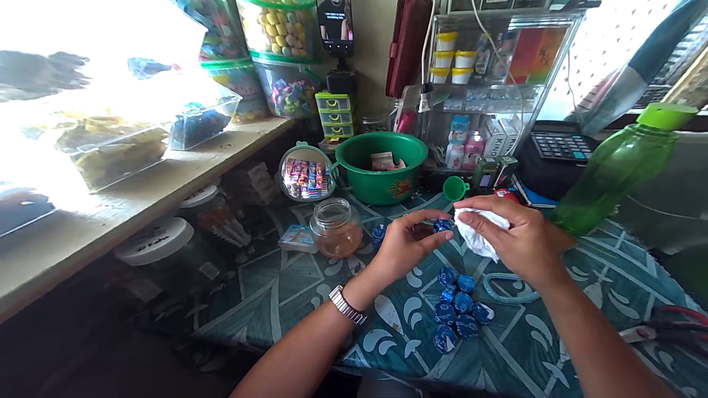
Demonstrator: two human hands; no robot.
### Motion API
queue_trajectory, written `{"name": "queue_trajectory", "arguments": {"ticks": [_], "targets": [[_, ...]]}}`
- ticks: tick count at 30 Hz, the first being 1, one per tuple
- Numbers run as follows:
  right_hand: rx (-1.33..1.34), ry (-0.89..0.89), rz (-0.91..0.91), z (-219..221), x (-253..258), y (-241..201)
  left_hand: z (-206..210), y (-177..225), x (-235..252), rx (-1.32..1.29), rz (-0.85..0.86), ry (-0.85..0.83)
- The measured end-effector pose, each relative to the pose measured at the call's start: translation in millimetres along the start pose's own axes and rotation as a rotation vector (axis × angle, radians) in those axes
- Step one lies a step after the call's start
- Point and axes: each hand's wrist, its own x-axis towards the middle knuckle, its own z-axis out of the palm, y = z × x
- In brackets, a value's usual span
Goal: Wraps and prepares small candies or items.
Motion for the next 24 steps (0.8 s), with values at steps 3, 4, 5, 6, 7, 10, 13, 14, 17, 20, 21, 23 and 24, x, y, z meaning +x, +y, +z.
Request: {"name": "queue_trajectory", "arguments": {"ticks": [3,4,5,6,7,10,13,14,17,20,21,23,24], "targets": [[-0.078,-0.056,0.037,-0.6,1.5,5.4,-0.7,0.4,0.1,-0.009,0.026,-0.034],[-0.072,-0.099,0.053,-0.7,1.4,6.0,-0.7,1.5,0.3,-0.021,0.009,-0.044],[-0.059,-0.133,0.052,0.0,0.8,6.7,-0.4,2.9,0.6,-0.042,-0.017,-0.042],[-0.042,-0.163,0.043,1.6,-0.2,7.9,-0.2,4.2,0.6,-0.065,-0.040,-0.036],[-0.034,-0.188,0.025,3.9,-1.2,9.1,-0.5,4.8,0.6,-0.082,-0.054,-0.033],[-0.115,-0.161,-0.061,10.7,-3.0,12.9,-2.0,3.9,0.8,-0.067,-0.057,-0.063],[-0.208,-0.103,-0.082,6.9,-2.0,15.8,-0.4,0.4,1.6,-0.045,-0.039,-0.086],[-0.206,-0.098,-0.076,5.4,-1.4,15.9,0.0,0.0,1.5,-0.048,-0.038,-0.088],[-0.162,-0.153,-0.038,7.3,-1.9,15.4,-1.1,0.2,1.3,-0.082,-0.031,-0.114],[-0.232,-0.083,-0.015,10.4,-2.0,16.3,-1.9,-2.0,2.3,-0.088,-0.014,-0.166],[-0.251,-0.039,-0.013,7.6,-0.9,17.5,-3.1,-1.5,2.2,-0.061,0.005,-0.175],[-0.259,0.035,0.002,-3.2,2.6,17.6,-9.3,3.2,1.0,0.066,0.076,-0.142],[-0.255,0.055,0.008,-9.5,4.4,16.1,-14.5,6.6,0.7,0.161,0.128,-0.107]]}}
